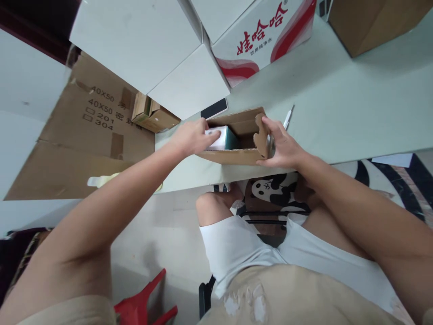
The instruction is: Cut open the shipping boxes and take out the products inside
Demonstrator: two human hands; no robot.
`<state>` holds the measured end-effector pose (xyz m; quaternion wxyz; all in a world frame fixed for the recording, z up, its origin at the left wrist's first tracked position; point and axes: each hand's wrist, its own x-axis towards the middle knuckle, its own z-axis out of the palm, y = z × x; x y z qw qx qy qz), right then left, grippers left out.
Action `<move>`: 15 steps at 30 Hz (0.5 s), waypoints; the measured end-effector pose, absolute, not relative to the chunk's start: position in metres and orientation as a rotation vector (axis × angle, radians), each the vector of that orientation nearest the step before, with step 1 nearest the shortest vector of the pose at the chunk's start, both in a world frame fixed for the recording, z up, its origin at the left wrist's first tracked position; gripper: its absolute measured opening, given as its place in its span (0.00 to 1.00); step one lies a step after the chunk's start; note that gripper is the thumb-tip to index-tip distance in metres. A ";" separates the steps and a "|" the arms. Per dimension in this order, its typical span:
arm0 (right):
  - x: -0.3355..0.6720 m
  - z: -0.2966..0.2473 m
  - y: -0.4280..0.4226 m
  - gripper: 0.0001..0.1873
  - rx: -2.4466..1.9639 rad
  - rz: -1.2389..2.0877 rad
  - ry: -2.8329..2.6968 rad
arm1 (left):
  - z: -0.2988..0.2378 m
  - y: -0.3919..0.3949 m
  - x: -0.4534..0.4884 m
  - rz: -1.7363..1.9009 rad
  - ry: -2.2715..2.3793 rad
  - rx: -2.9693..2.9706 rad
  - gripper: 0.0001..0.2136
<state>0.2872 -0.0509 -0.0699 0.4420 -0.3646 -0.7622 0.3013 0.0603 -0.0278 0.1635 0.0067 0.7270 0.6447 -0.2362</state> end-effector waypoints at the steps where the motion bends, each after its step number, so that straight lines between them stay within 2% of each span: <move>1: 0.286 -0.071 -0.052 0.69 -0.900 0.722 -1.894 | 0.161 -0.027 0.068 -0.763 2.067 2.201 0.30; 4: 0.283 -0.073 -0.055 0.69 -0.922 0.650 -1.904 | 0.153 -0.020 0.083 -0.864 2.101 2.165 0.36; 8: 0.276 -0.074 -0.061 0.68 -0.972 0.579 -1.917 | 0.140 -0.016 0.086 -0.852 2.122 2.152 0.32; 11: 0.269 -0.072 -0.063 0.68 -1.021 0.543 -1.912 | 0.141 -0.018 0.081 -0.630 2.131 2.151 0.31; 15: 0.260 -0.066 -0.064 0.61 -1.118 0.472 -1.851 | 0.168 -0.026 0.068 -0.165 2.101 2.288 0.33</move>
